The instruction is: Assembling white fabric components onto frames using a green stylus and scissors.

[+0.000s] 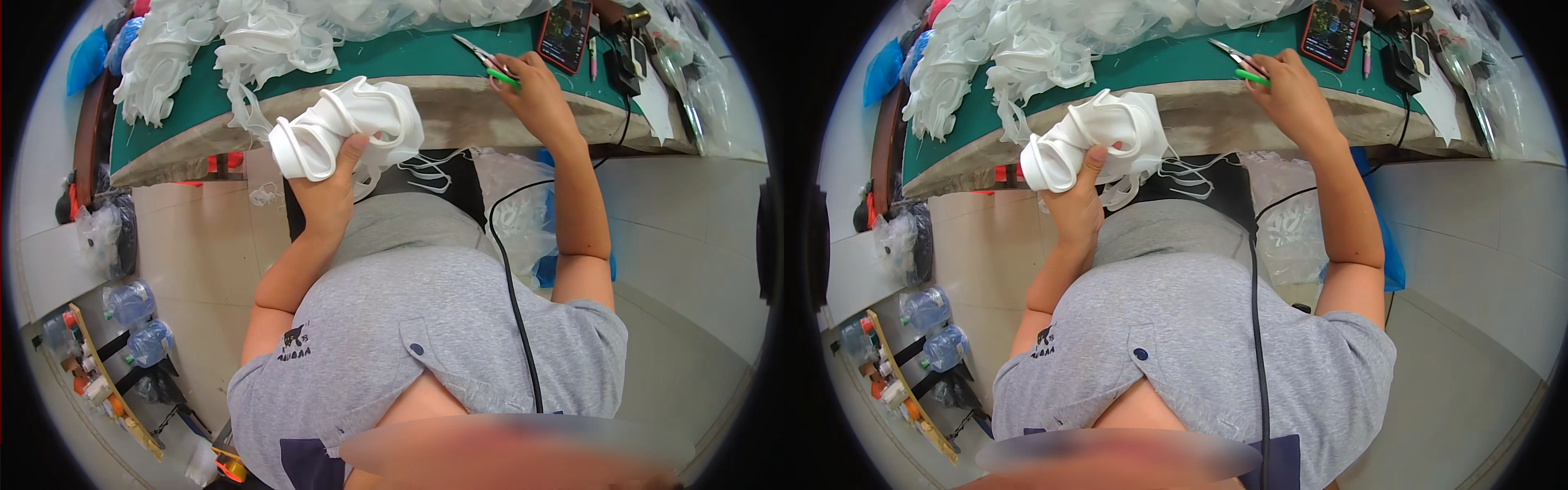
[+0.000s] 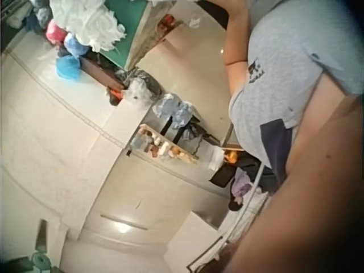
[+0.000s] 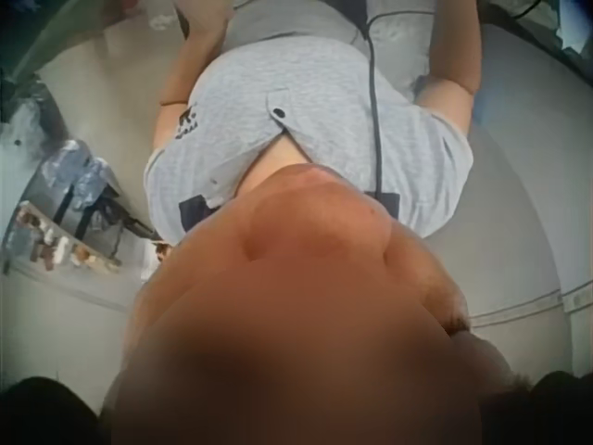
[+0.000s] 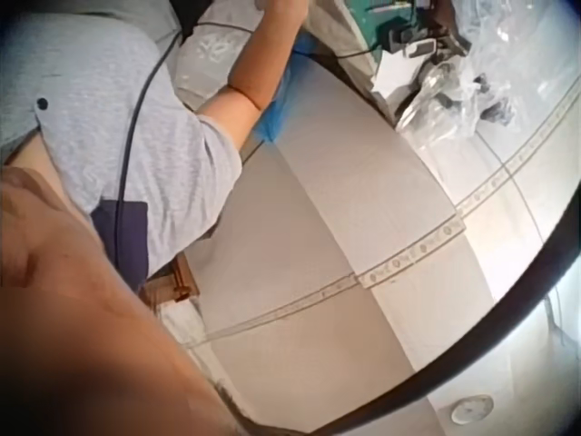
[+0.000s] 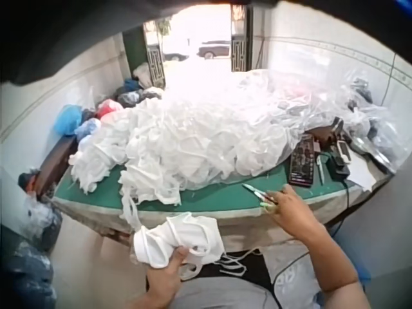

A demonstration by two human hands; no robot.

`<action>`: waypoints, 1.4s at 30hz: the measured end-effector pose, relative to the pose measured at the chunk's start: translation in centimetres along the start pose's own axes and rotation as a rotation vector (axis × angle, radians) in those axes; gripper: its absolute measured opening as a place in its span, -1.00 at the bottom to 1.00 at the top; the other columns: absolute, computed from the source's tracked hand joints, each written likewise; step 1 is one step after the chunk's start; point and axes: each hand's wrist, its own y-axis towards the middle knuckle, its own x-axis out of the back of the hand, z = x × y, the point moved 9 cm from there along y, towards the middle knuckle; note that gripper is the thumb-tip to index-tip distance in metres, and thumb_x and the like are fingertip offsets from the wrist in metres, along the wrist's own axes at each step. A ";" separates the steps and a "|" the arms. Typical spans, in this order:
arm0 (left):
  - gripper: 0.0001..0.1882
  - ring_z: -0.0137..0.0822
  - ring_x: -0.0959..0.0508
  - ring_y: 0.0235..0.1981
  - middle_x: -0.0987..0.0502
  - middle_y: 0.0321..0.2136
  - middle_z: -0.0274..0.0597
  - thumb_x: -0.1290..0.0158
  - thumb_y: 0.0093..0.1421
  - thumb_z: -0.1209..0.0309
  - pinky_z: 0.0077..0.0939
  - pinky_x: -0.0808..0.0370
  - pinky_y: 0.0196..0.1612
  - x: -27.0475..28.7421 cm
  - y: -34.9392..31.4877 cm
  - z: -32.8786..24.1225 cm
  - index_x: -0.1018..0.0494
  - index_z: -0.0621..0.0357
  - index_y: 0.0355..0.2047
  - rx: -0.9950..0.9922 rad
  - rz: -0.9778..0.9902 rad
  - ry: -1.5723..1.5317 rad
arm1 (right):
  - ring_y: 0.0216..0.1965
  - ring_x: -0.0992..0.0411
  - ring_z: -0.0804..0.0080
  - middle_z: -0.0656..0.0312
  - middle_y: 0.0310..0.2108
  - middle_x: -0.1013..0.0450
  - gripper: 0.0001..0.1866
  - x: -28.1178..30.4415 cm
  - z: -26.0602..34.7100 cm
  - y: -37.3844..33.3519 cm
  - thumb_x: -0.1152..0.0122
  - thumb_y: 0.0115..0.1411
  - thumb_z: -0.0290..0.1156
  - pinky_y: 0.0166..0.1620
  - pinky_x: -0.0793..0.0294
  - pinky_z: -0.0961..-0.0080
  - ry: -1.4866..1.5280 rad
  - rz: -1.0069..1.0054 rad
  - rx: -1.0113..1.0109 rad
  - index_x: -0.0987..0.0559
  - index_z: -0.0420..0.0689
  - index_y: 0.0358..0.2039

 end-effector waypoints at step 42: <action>-0.51 -0.38 -0.46 -0.12 -0.46 -0.13 -0.21 -0.23 0.05 0.59 -0.47 -0.39 -0.01 -0.7 -0.1 2.2 -0.31 0.25 -0.02 0.181 -0.006 -0.340 | -0.28 -0.59 0.33 0.08 -0.36 -0.55 -0.68 -4.6 10.8 -7.8 -0.20 0.09 -0.66 -0.33 -0.52 0.65 0.773 0.340 0.023 -0.51 -0.34 -0.10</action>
